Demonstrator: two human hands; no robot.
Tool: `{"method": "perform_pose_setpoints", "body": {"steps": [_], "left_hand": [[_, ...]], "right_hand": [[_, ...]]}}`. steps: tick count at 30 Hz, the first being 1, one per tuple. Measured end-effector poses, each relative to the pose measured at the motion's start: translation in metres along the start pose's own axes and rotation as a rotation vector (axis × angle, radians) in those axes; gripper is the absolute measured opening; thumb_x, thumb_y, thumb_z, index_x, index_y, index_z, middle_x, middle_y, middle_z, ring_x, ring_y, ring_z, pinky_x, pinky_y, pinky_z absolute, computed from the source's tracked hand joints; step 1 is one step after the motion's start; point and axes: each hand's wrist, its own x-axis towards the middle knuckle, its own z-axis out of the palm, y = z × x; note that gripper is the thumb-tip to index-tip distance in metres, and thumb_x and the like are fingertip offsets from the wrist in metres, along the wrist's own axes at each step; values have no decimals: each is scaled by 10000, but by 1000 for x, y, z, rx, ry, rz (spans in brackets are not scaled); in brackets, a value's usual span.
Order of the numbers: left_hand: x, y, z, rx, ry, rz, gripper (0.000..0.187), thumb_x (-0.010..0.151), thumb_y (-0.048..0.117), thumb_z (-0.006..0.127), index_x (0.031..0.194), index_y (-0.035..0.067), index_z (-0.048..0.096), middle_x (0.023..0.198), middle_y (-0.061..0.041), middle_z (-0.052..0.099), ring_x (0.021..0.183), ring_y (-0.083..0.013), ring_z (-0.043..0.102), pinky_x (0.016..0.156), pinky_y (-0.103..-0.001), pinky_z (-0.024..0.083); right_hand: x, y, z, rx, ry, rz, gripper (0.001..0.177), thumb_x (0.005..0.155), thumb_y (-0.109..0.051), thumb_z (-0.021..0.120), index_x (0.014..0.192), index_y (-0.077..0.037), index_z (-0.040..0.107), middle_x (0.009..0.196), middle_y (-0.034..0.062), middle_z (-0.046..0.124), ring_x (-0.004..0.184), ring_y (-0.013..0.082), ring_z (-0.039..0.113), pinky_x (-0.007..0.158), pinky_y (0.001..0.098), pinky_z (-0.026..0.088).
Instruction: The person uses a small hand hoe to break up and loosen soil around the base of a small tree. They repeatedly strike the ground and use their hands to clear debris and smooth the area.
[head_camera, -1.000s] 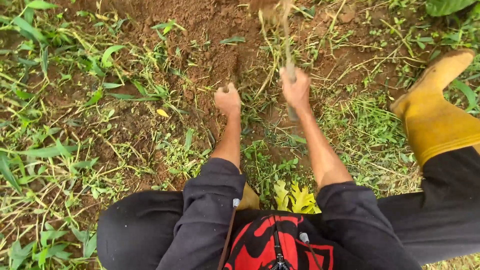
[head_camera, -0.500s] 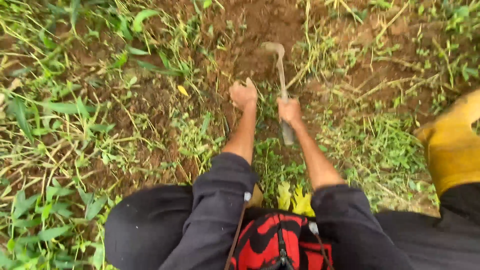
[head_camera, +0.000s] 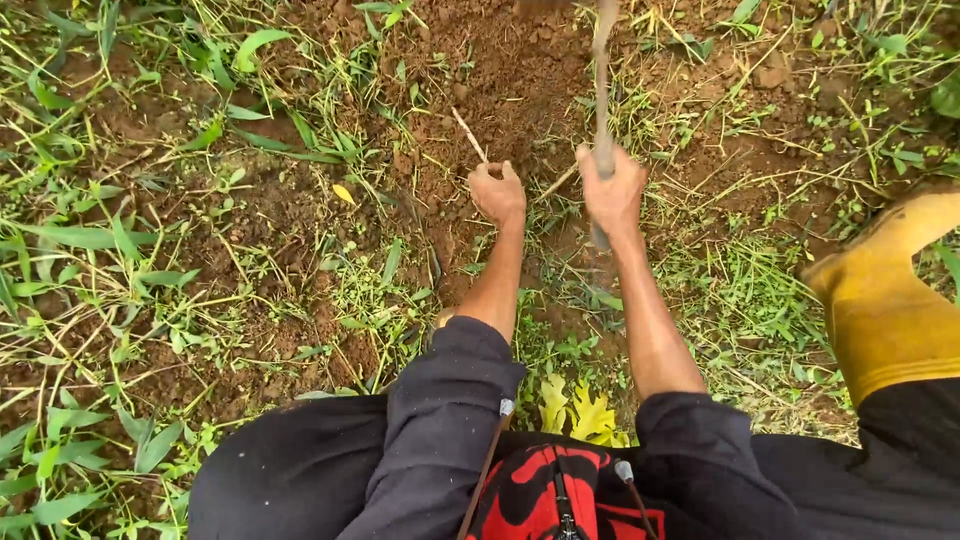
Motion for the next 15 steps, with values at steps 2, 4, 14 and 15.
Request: {"method": "perform_pose_setpoints", "body": {"steps": [2, 4, 14, 15], "left_hand": [[14, -18, 5, -11, -13, -40, 113, 900, 204, 682, 975, 131, 641, 1086, -128, 584, 1083, -350, 631, 927, -479, 522], [22, -28, 1, -27, -27, -80, 124, 919, 196, 672, 1020, 157, 611, 1142, -100, 564, 1126, -321, 616, 937, -464, 524], [36, -43, 12, -43, 98, -127, 117, 881, 230, 596, 962, 149, 619, 1007, -106, 608, 1029, -377, 668, 893, -530, 555], [32, -37, 13, -52, 82, -115, 119, 889, 245, 574, 972, 171, 619, 985, -83, 623, 1000, -362, 686, 889, -518, 563]], "right_hand": [[27, 7, 19, 73, 90, -100, 266, 1088, -193, 589, 839, -100, 571, 572, 12, 478, 459, 148, 495, 488, 262, 465], [31, 32, 50, 143, 182, -203, 266, 1093, -172, 567, 834, -110, 551, 558, -6, 452, 459, 139, 495, 482, 240, 450], [-135, 174, 83, 86, -349, 738, 345, 914, -301, 634, 944, 38, 691, 637, 140, 657, 538, 206, 675, 498, 353, 561], [-143, 195, 81, 41, -340, 734, 338, 925, -300, 656, 999, 25, 715, 653, 127, 669, 547, 201, 683, 499, 345, 571]]}}
